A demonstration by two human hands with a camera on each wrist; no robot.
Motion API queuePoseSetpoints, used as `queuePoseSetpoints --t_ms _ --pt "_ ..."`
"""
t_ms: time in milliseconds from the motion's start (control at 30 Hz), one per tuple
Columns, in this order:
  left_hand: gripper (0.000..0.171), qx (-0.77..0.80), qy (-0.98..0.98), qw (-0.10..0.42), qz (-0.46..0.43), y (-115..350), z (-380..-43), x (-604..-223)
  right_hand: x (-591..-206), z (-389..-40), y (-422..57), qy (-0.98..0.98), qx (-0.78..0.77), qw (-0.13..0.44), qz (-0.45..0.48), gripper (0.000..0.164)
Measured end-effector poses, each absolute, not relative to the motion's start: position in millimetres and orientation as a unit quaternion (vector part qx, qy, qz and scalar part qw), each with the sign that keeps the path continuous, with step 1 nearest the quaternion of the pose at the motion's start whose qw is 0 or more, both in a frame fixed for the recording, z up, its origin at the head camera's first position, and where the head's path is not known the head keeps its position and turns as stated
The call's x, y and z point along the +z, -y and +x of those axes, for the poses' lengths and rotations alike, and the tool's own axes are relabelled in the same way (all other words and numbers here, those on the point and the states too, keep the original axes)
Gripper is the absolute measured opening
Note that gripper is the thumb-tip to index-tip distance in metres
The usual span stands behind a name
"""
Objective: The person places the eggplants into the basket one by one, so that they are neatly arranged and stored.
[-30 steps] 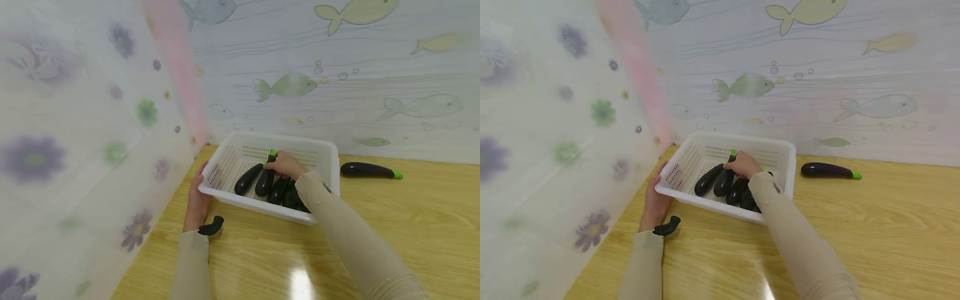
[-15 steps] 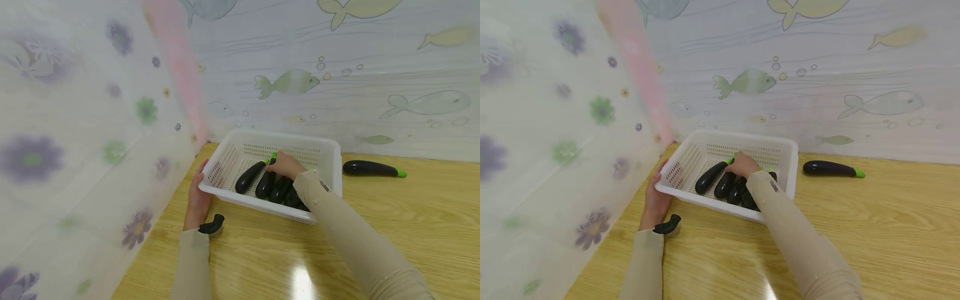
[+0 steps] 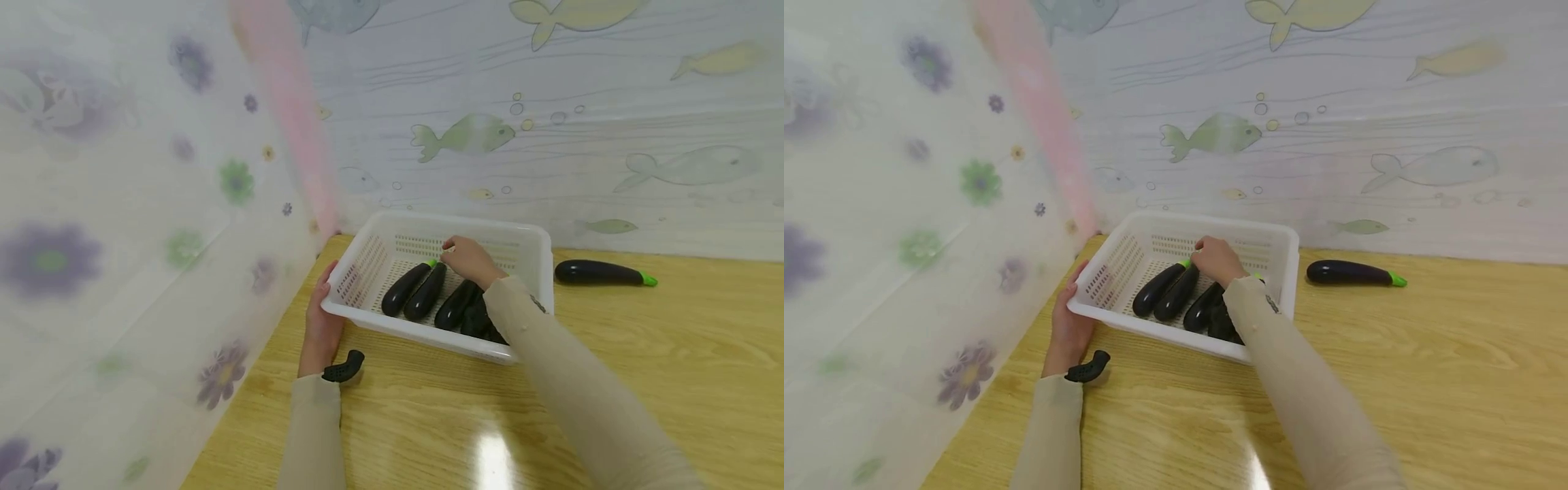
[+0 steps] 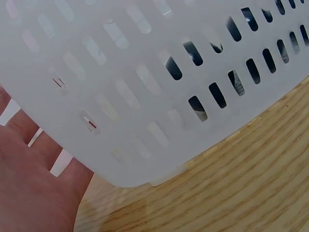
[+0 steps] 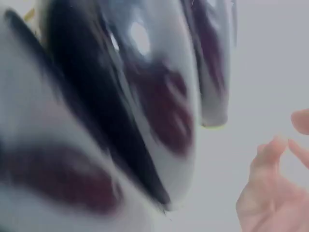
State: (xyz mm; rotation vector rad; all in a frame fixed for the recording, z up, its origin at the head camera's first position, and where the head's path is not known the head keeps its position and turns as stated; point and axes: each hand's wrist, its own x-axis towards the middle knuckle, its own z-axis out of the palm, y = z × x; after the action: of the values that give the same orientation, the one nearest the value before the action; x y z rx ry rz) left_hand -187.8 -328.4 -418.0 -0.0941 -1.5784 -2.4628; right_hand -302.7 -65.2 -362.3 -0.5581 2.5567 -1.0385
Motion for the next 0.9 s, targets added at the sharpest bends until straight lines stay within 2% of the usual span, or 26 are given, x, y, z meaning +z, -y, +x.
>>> queuePoseSetpoints --t_ms 200,467,900 --pt "0.047 -0.836 0.536 0.108 -0.046 329.0 -190.2 -416.9 -351.8 -302.8 58.6 -0.865 -0.380 0.190 -0.267 0.035" --pt "0.055 -0.838 0.534 0.104 -0.041 337.6 -190.5 -415.2 -336.7 -295.6 55.7 -0.848 -0.388 0.205 -0.298 0.033" --pt "0.051 -0.847 0.519 0.106 -0.042 348.9 -188.5 -412.3 -301.1 -262.9 42.4 -0.851 -0.358 0.155 -0.351 0.033"
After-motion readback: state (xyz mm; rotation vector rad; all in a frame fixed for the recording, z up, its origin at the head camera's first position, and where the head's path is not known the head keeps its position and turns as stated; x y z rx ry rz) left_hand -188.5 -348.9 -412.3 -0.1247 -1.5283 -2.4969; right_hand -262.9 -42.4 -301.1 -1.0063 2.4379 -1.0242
